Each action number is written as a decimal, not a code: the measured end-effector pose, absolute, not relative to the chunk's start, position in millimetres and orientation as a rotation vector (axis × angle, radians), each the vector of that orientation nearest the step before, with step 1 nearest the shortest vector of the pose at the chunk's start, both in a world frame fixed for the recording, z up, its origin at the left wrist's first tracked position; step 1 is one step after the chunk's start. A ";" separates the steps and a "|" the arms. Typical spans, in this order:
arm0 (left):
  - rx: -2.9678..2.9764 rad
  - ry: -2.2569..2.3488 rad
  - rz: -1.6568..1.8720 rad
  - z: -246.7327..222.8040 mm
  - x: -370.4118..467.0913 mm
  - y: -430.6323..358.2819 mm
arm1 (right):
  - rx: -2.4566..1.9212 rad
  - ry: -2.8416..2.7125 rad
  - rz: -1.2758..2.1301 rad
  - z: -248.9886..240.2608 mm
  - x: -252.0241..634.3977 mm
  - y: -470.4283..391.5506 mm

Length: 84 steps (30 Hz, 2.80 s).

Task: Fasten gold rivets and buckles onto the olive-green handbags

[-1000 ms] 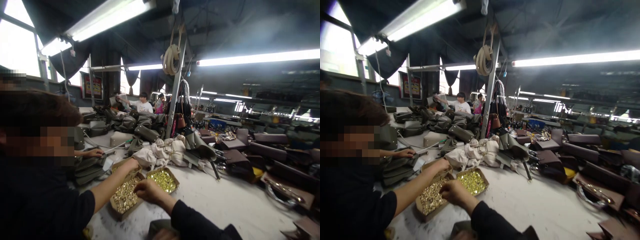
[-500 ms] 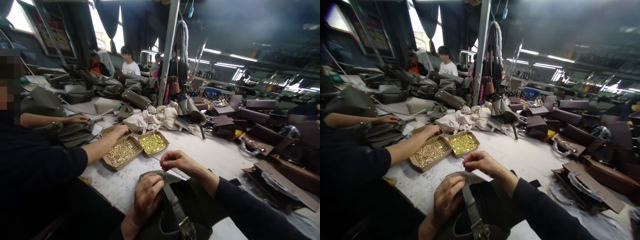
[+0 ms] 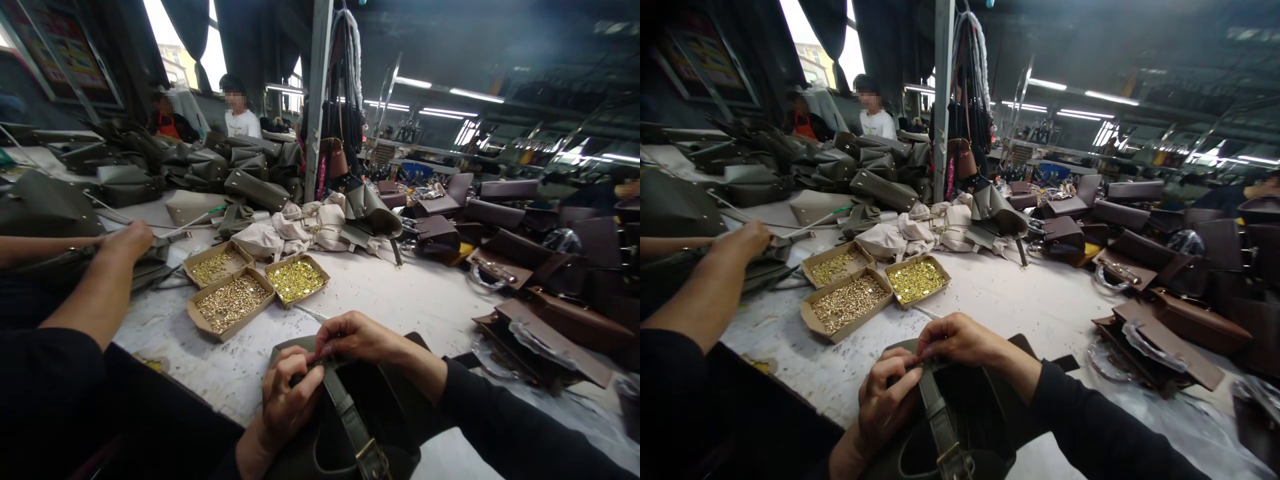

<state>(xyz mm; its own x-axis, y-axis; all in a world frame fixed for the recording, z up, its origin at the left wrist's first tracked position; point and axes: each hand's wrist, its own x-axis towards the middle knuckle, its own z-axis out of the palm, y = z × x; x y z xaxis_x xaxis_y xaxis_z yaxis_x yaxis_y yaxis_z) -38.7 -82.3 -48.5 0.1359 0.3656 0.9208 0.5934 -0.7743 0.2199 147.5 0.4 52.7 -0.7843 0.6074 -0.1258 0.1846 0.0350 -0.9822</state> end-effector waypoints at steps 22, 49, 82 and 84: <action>-2.201 -0.919 -1.635 -46.7 -38.7 -83.7 | -0.712 -2.306 1.461 50.6 149.9 -2.8; -2.238 -0.918 -1.612 -52.5 -38.1 -87.1 | -0.659 -2.761 1.156 66.6 150.1 0.3; -2.169 -1.011 -1.646 -51.0 -36.8 -86.5 | -0.642 -3.009 0.786 76.3 141.4 -5.0; -2.171 -1.029 -1.637 -52.8 -37.7 -87.0 | -0.650 -3.008 0.780 75.6 140.2 -5.2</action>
<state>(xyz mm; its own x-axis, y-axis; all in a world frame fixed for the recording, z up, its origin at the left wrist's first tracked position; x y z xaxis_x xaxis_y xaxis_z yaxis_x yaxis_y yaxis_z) -37.7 -87.0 -52.8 0.1277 0.3909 0.9116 0.6521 -0.7256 0.2198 140.2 -5.2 75.6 -0.9156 0.3798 -0.1319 0.3960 0.7953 -0.4589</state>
